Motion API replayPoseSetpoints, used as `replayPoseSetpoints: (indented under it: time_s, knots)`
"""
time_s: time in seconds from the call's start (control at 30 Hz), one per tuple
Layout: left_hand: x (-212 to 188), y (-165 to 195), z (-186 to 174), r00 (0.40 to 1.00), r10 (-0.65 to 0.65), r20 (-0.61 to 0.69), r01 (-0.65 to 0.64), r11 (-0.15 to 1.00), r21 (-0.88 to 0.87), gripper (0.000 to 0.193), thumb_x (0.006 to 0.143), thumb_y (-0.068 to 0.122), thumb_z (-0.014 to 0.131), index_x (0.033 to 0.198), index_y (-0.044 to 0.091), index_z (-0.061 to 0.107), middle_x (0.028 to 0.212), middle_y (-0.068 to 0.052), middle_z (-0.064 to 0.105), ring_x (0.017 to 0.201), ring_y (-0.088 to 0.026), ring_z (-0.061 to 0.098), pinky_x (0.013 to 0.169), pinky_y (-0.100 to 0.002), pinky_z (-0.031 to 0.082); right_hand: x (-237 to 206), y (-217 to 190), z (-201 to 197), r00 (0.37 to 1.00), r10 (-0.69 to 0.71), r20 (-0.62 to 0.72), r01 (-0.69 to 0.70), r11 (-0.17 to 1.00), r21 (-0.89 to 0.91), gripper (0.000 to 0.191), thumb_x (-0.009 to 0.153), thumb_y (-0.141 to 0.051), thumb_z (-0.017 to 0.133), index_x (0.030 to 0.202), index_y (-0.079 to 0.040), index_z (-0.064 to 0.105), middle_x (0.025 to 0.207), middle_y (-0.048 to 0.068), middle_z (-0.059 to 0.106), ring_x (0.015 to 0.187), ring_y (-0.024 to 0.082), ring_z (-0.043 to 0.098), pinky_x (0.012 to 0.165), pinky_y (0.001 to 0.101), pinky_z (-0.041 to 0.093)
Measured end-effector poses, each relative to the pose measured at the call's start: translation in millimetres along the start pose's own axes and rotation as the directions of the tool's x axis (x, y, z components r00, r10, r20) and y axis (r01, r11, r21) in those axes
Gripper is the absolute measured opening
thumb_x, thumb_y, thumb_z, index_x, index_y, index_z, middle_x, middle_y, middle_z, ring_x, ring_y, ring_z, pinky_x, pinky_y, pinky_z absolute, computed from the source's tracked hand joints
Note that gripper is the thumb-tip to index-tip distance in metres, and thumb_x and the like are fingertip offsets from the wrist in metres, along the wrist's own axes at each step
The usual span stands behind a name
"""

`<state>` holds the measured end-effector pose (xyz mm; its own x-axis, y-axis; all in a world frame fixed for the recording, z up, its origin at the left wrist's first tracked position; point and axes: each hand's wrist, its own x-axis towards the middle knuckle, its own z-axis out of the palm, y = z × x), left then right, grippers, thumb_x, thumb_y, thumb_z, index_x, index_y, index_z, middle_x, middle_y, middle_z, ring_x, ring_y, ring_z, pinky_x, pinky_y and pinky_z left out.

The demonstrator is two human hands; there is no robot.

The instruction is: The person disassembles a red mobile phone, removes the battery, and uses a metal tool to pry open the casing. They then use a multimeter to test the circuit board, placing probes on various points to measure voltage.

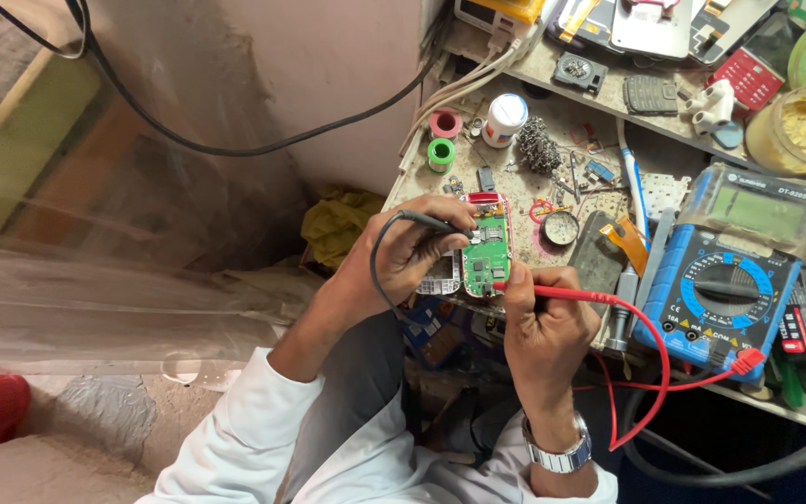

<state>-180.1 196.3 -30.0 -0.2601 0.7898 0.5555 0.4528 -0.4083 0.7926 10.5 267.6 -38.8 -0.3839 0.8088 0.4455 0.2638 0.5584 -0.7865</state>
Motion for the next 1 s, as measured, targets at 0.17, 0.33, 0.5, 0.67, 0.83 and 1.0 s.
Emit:
replayPoseSetpoints:
  time_s: [0.17,0.33,0.5,0.67,0.83,1.0]
  knots:
    - [1.1,-0.9,-0.4,1.000,0.015,0.006,-0.015,1.000,0.020,0.021,0.098,0.004,0.073,0.116,0.003,0.061,0.113,-0.009,0.070,0.114,-0.025,0.073,0.098,-0.037,0.059,0.4,0.6,0.6,0.999,0.040,0.007,-0.040,0.999,0.035,0.026,0.106,-0.020,0.067,0.088,-0.002,0.060,0.066,0.002,0.065,0.057,0.005,0.055,0.054,0.0247,0.045]
    - [0.2,-0.6,0.2,1.000,0.027,0.010,-0.027,1.000,0.016,0.023,0.098,0.002,0.073,0.118,0.004,0.060,0.114,-0.009,0.070,0.116,-0.027,0.072,0.100,-0.038,0.059,-0.7,1.9,-0.4,1.000,-0.005,-0.003,0.004,1.000,-0.012,0.028,0.106,-0.021,0.068,0.088,-0.001,0.059,0.066,0.003,0.062,0.058,0.006,0.051,0.056,0.0258,0.043]
    - [0.1,0.5,0.5,1.000,0.020,0.009,-0.020,1.000,-0.007,0.024,0.098,0.001,0.073,0.117,0.004,0.060,0.113,-0.009,0.070,0.117,-0.026,0.072,0.100,-0.037,0.059,1.2,-1.1,-0.6,1.000,-0.001,0.000,0.001,1.000,-0.001,0.028,0.106,-0.020,0.068,0.088,-0.001,0.059,0.066,0.003,0.063,0.058,0.007,0.052,0.055,0.0257,0.043]
    - [0.7,2.0,-1.4,1.000,0.007,0.021,-0.006,1.000,-0.027,0.023,0.097,0.001,0.073,0.116,0.003,0.061,0.113,-0.010,0.070,0.116,-0.026,0.072,0.101,-0.037,0.058,10.1,-4.1,-5.9,0.998,-0.039,0.045,0.039,0.999,0.007,0.027,0.106,-0.019,0.067,0.088,-0.002,0.060,0.065,0.003,0.064,0.056,0.007,0.056,0.054,0.0259,0.044]
    - [1.7,2.9,-2.8,1.000,0.000,0.020,0.000,1.000,-0.004,0.023,0.096,0.001,0.074,0.115,0.002,0.061,0.110,-0.011,0.069,0.110,-0.026,0.072,0.098,-0.036,0.057,15.3,-2.2,5.5,0.997,-0.060,-0.041,0.058,0.996,-0.061,0.027,0.108,-0.018,0.067,0.089,-0.001,0.059,0.068,0.006,0.064,0.058,0.012,0.058,0.056,0.0292,0.044]
    - [2.3,3.8,-4.0,1.000,0.011,0.012,-0.011,1.000,-0.004,0.022,0.097,0.001,0.073,0.114,0.002,0.060,0.108,-0.011,0.069,0.107,-0.026,0.072,0.095,-0.036,0.057,8.3,0.4,13.8,0.967,-0.184,-0.174,0.152,0.971,-0.182,0.024,0.113,-0.013,0.065,0.094,-0.001,0.056,0.076,0.009,0.062,0.064,0.018,0.060,0.061,0.0336,0.045]
